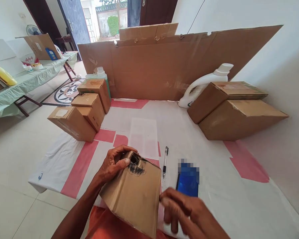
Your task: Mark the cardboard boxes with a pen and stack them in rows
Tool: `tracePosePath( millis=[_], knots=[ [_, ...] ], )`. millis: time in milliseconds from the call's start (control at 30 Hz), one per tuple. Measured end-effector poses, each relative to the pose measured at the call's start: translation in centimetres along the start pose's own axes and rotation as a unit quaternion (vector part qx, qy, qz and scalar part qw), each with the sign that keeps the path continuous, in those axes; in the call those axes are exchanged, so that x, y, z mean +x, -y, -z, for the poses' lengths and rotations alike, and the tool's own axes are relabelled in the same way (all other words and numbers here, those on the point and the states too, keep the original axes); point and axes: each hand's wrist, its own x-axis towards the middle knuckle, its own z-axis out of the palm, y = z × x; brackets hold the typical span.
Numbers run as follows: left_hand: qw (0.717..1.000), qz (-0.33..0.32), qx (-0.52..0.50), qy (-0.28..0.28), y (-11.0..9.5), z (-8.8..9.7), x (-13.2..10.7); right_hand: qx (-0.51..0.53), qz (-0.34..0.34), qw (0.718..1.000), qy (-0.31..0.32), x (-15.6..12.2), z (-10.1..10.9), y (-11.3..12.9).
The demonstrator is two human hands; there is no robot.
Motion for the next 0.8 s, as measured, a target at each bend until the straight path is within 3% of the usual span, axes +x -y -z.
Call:
tracePosePath(
  millis=[67,133,167,233,333,500,600,700,800],
  knots=[
    [0.999,0.001,0.009,0.04,-0.5,-0.5,-0.1,-0.053,0.029,0.987,-0.149,1.8,0.6,0.1],
    [0.997,-0.006,0.024,0.068,-0.8,-1.1,-0.2,-0.084,0.081,0.965,-0.233,3.6,0.4,0.5],
    [0.997,-0.014,0.033,0.075,-0.9,-1.3,-0.4,-0.088,0.107,0.965,-0.223,4.4,0.1,0.8],
    [0.996,-0.031,0.047,0.072,-0.8,-1.5,-0.8,-0.079,0.143,0.976,-0.145,5.4,-0.9,1.2],
    [0.996,-0.064,0.049,0.034,-0.4,-1.5,-1.4,-0.058,0.157,0.982,-0.083,5.6,-2.4,1.7],
    [0.994,-0.107,0.012,0.003,0.8,-1.6,-1.7,-0.12,0.173,0.97,-0.125,4.8,-3.7,2.3],
    [0.994,-0.109,0.011,-0.004,0.7,-1.5,-1.4,-0.213,0.125,0.957,-0.149,4.8,-3.9,3.2],
    [0.992,-0.06,0.111,0.003,-0.9,-0.8,-1.3,-0.283,0.055,0.944,-0.16,5.1,-3.9,4.3],
    [0.965,0.008,0.262,0.025,-3.2,0.1,-1.4,-0.311,0.011,0.937,-0.159,5.4,-4.1,5.4]
  ],
)
